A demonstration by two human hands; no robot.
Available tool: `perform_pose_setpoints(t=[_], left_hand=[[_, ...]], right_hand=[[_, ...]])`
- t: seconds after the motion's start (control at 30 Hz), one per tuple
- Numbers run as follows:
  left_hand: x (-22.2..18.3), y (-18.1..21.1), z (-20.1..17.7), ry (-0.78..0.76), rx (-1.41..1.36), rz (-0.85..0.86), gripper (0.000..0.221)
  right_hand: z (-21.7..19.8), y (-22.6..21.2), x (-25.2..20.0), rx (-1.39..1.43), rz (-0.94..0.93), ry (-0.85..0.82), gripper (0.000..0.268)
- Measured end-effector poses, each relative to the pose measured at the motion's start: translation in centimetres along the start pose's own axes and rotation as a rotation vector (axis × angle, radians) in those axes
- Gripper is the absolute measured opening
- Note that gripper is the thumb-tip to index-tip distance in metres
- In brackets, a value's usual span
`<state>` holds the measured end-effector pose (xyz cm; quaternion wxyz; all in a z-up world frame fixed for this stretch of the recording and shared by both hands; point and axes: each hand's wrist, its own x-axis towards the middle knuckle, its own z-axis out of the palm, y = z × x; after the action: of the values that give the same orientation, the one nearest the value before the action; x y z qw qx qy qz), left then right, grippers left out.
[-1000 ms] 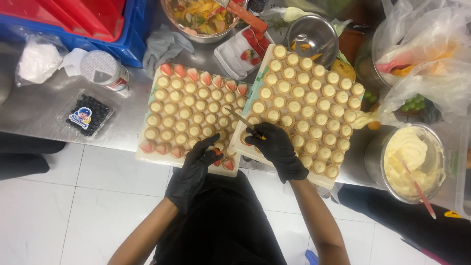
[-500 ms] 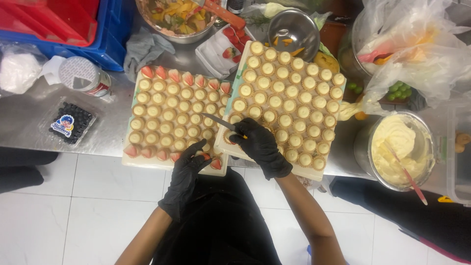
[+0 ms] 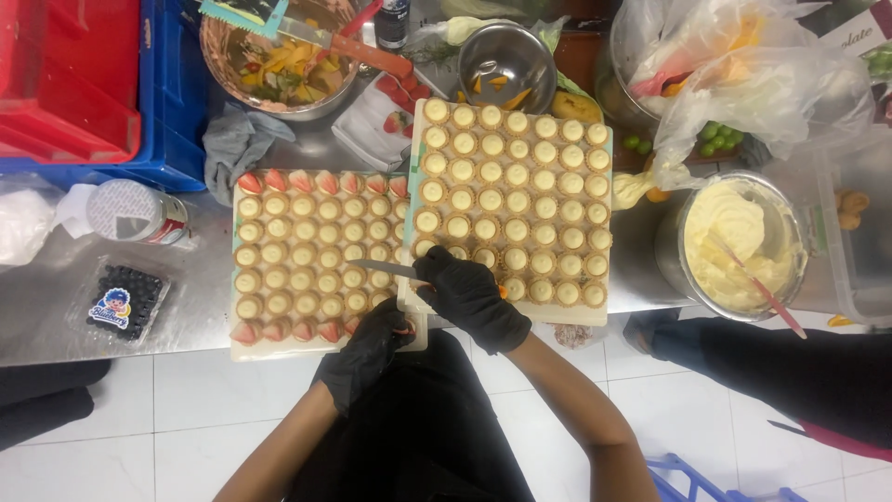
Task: Cutting and placing strawberry halves onto small round pastry bases.
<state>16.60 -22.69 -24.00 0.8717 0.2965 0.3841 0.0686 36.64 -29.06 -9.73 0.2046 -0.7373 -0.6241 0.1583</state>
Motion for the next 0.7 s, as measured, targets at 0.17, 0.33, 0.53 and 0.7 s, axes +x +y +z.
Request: perform_pose_setpoints(t=[0.17, 0.33, 0.53, 0.7], left_hand=[[-1.8, 3.0, 2.1, 0.066, 0.018, -0.103, 0.024], [-1.8, 3.7, 1.2, -0.096, 0.041, -0.022, 0.017], [-2.1, 5.3, 1.5, -0.069, 0.124, -0.041, 0.014], [-3.0, 7.6, 2.8, -0.002, 0.545, 0.070, 0.011]], right_hand=[[1.1, 0.9, 0.1, 0.020, 0.037, -0.005, 0.027], [0.9, 1.0, 0.4, 0.059, 0.047, 0.054, 0.027], [0.7, 1.6, 0.8, 0.150, 0.068, 0.082, 0.019], [1.0, 2.7, 1.1, 0.196, 0.060, 0.161, 0.021]])
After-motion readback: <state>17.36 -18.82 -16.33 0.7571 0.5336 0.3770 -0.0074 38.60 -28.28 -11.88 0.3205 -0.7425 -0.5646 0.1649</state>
